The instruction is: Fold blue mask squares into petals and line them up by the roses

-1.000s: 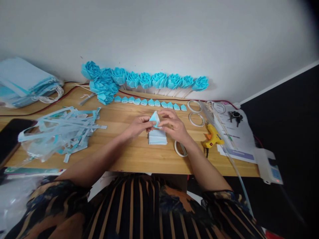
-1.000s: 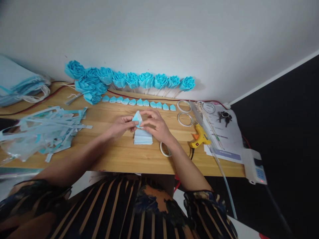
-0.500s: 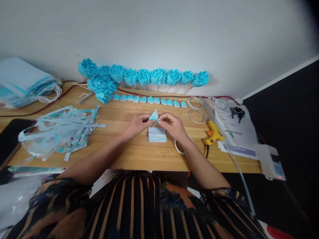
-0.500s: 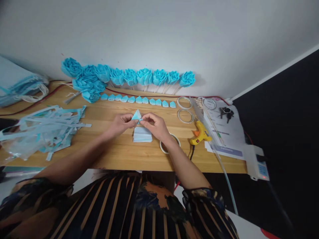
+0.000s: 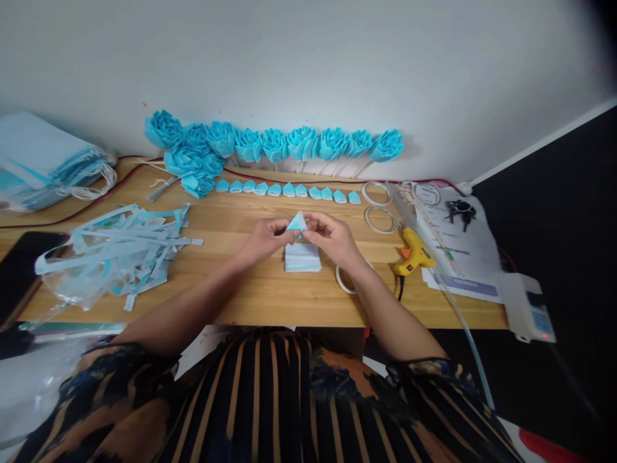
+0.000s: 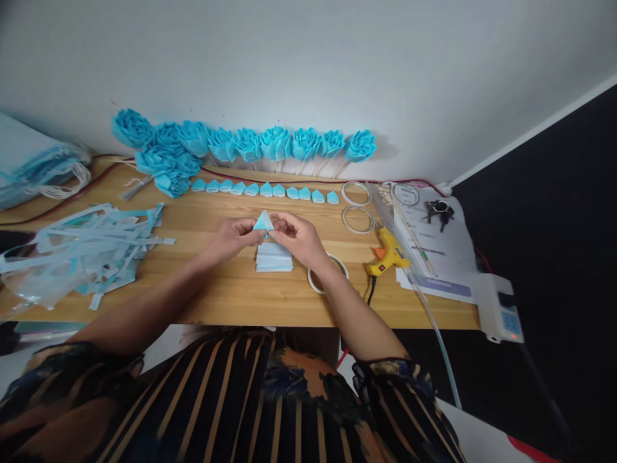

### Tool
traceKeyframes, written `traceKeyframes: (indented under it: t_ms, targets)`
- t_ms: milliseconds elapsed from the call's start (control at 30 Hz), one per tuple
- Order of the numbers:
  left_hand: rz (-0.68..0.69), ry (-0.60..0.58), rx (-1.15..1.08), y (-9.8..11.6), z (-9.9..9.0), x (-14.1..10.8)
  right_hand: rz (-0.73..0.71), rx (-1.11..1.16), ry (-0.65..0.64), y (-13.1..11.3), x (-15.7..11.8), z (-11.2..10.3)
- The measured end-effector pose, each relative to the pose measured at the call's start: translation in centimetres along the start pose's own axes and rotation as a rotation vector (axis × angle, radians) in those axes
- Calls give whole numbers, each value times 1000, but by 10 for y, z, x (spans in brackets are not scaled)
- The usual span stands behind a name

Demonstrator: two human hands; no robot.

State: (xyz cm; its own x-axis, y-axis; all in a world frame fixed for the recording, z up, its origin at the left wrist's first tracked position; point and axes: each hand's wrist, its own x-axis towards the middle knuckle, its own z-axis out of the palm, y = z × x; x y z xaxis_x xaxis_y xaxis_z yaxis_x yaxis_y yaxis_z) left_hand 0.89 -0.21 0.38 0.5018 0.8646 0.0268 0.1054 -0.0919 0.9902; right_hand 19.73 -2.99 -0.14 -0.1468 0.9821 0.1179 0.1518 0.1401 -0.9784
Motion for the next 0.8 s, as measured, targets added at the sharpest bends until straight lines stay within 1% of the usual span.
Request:
traceKeyframes:
  t_ms: [167, 300, 433, 633, 800]
  targets:
    - [13, -41, -15, 0, -2, -1, 10, 42, -15, 4, 0, -2]
    - [-9, -55, -26, 1, -2, -1, 8, 57, -19, 4, 0, -2]
    - [-24, -46, -12, 1, -2, 0, 5, 21, -8, 2, 0, -2]
    - [-6, -31, 22, -4, -2, 2, -37, -72, -4, 1, -1, -1]
    - [-19, -22, 30, -6, -1, 2, -35, -62, -35, 2, -1, -1]
